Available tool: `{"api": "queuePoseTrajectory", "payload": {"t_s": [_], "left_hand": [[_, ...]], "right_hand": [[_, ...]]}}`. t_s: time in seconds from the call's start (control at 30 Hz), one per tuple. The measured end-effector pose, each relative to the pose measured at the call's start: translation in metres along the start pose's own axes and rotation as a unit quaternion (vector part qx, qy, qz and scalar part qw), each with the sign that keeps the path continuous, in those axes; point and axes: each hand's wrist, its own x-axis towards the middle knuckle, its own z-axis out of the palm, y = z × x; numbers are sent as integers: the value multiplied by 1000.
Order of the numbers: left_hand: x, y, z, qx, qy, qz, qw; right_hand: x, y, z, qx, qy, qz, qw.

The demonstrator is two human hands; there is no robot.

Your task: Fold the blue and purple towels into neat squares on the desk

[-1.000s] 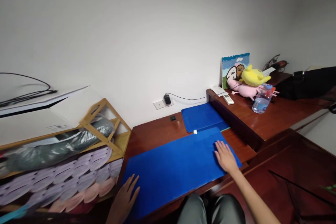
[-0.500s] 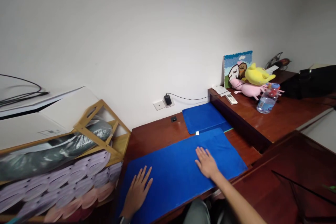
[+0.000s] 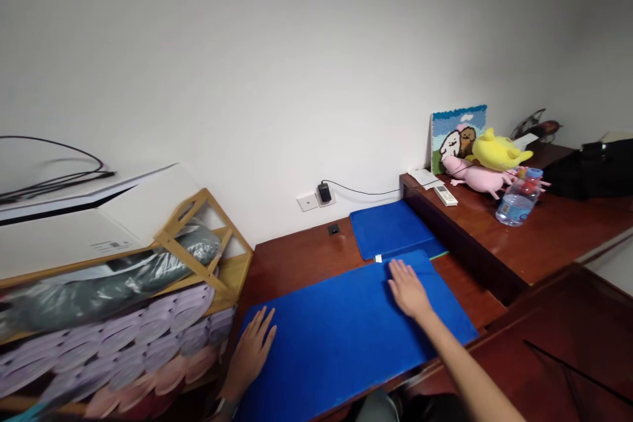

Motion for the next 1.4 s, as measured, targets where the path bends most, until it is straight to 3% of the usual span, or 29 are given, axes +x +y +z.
{"api": "queuePoseTrajectory", "payload": {"t_s": [0.07,0.13,0.2,0.23,0.33,0.5,0.6,0.7,0.87,0.97,1.03,1.13,1.2,1.27,1.33,1.4], "left_hand": [[11,-7,4,17,-13,-14,1000],[16,-12,10,39,-25,-28,999],[17,-15,16,59,-29,-37,997],[15,-16,19,68,-28,-38,997],[12,-17,22,81,-18,-32,996],[12,-18,21,75,-11,-20,997],[12,-19,24,65,-7,-20,998],[13,-20,25,58,-13,-23,998],[24,-32,7,57,-53,-35,996],[29,-42,-2,55,-50,-20,997],[28,-47,-2,52,-43,-12,998],[23,-49,5,44,-37,-19,998],[20,-49,10,39,-31,-25,998],[19,-48,13,34,-25,-28,999],[18,-48,13,31,-23,-27,999],[19,-47,13,30,-19,-26,999]], "right_hand": [[22,-67,18,39,-24,-70,996],[36,-118,39,67,-50,-118,989],[42,-141,59,77,-74,-135,985],[43,-141,66,76,-84,-134,985],[40,-99,71,53,-96,-105,988],[37,45,34,-14,-94,33,995],[33,112,15,-42,-102,106,988],[28,141,11,-45,-104,115,987],[28,137,6,-61,-117,122,984],[35,104,-1,-65,-85,103,989],[40,57,-1,-39,-46,53,997],[43,-49,15,35,-20,-49,998],[40,-125,34,75,-35,-115,990],[36,-184,56,103,-64,-161,980],[33,-215,74,115,-93,-182,972],[31,-213,83,108,-112,-182,971]]}}
